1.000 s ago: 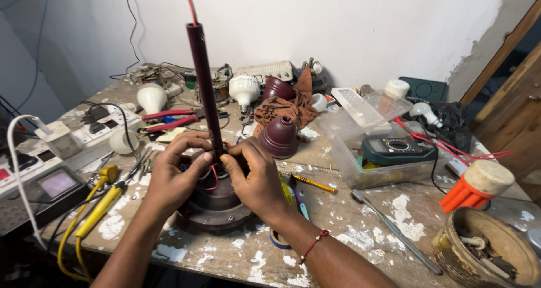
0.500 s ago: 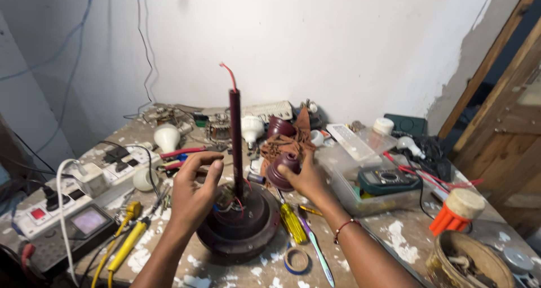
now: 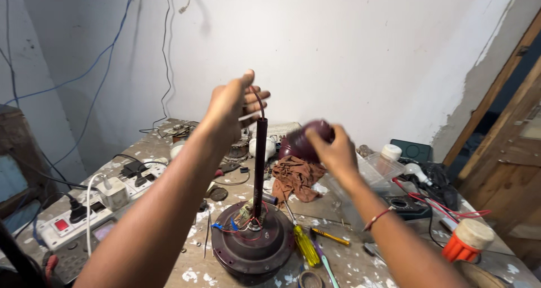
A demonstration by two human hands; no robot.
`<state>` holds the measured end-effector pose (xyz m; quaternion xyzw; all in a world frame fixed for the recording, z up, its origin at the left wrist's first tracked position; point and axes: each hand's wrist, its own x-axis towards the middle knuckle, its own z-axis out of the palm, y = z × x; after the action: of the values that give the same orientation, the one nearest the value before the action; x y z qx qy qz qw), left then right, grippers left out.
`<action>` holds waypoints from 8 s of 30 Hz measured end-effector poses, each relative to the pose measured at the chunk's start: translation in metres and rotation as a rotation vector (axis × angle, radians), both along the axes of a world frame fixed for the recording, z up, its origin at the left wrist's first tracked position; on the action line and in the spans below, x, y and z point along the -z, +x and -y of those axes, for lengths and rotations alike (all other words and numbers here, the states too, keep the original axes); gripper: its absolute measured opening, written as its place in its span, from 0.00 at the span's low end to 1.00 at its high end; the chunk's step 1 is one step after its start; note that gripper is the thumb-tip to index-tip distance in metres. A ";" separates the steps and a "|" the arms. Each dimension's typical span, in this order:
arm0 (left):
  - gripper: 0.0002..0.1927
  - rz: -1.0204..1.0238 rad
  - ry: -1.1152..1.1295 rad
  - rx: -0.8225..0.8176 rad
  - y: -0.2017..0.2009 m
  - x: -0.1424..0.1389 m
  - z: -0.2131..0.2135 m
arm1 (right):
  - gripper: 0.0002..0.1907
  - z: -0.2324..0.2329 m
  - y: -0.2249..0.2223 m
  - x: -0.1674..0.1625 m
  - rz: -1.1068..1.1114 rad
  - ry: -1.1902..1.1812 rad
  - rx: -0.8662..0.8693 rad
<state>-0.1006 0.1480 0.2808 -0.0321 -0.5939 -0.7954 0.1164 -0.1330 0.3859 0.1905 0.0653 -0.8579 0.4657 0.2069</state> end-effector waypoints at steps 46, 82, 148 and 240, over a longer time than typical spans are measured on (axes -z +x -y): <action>0.48 -0.832 -0.597 -0.076 0.057 -0.075 0.048 | 0.58 0.079 0.060 -0.207 -0.746 0.238 -0.553; 0.33 -0.194 0.087 0.337 0.016 0.003 0.066 | 0.05 0.145 0.057 -0.091 -0.850 0.170 -0.121; 0.45 -0.713 -0.539 0.025 0.073 0.067 0.017 | 0.07 0.071 0.091 -0.086 0.004 -0.341 -0.689; 0.17 -0.441 -0.403 0.067 0.050 0.144 0.028 | 0.29 0.065 0.066 0.059 -0.181 -0.228 -0.784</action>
<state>-0.0503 0.1197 0.1363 -0.2461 -0.6987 -0.6389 0.2074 -0.0668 0.3205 0.1316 0.4041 -0.6895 0.5935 0.0946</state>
